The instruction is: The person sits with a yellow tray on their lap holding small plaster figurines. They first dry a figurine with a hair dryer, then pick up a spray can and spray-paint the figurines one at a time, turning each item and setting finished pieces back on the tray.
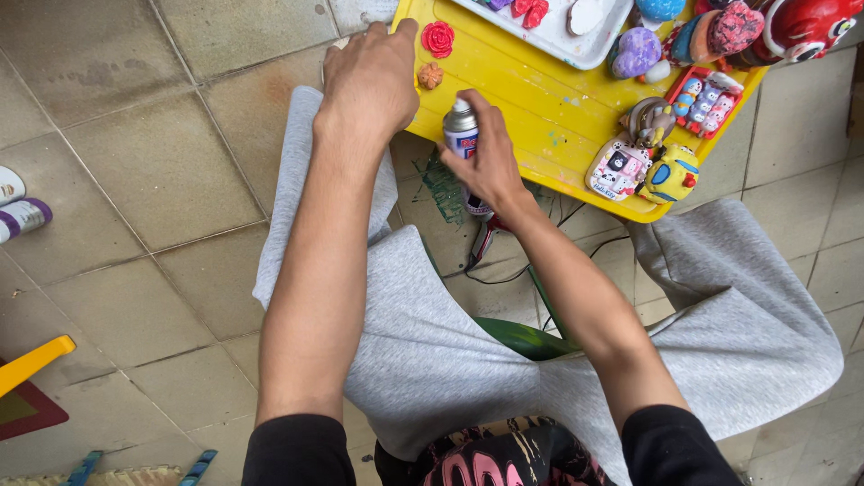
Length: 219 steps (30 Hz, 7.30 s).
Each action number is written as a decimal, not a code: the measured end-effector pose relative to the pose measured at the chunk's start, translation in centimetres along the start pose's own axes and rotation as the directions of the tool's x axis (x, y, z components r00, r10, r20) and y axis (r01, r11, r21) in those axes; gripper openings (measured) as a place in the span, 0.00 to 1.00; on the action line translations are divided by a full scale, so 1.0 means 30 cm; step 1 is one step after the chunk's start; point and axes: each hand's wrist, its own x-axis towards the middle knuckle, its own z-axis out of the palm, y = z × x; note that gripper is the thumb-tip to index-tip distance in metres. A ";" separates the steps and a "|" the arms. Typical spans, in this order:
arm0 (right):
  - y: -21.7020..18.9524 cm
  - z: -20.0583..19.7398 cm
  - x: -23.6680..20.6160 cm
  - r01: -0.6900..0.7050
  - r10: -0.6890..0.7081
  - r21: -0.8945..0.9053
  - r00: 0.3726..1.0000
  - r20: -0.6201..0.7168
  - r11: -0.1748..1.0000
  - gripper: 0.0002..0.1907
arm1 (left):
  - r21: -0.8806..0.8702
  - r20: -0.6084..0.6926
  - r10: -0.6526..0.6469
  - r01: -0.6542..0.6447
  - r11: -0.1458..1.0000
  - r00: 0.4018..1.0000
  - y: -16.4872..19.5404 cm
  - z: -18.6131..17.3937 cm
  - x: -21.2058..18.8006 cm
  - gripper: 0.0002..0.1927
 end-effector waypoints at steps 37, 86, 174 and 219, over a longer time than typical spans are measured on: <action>-0.033 -0.033 -0.026 0.077 -0.070 -0.166 0.996 0.049 0.983 0.39 | -0.109 -0.094 -0.072 0.062 0.992 0.993 -0.162 -0.085 -0.152 0.28; -0.060 0.001 -0.026 0.161 -0.156 -0.223 0.987 0.041 0.962 0.38 | -0.102 -0.112 -0.051 0.039 0.994 0.992 -0.128 -0.095 -0.134 0.28; -0.037 -0.105 0.179 -0.040 0.038 -0.140 0.999 -0.018 0.989 0.42 | -0.114 -0.080 -0.029 0.019 0.993 0.996 -0.076 -0.117 -0.116 0.30; -0.086 0.020 0.036 -0.003 0.011 -0.102 0.997 0.075 0.995 0.40 | -0.089 -0.066 -0.008 0.002 0.996 0.998 -0.074 -0.101 -0.100 0.26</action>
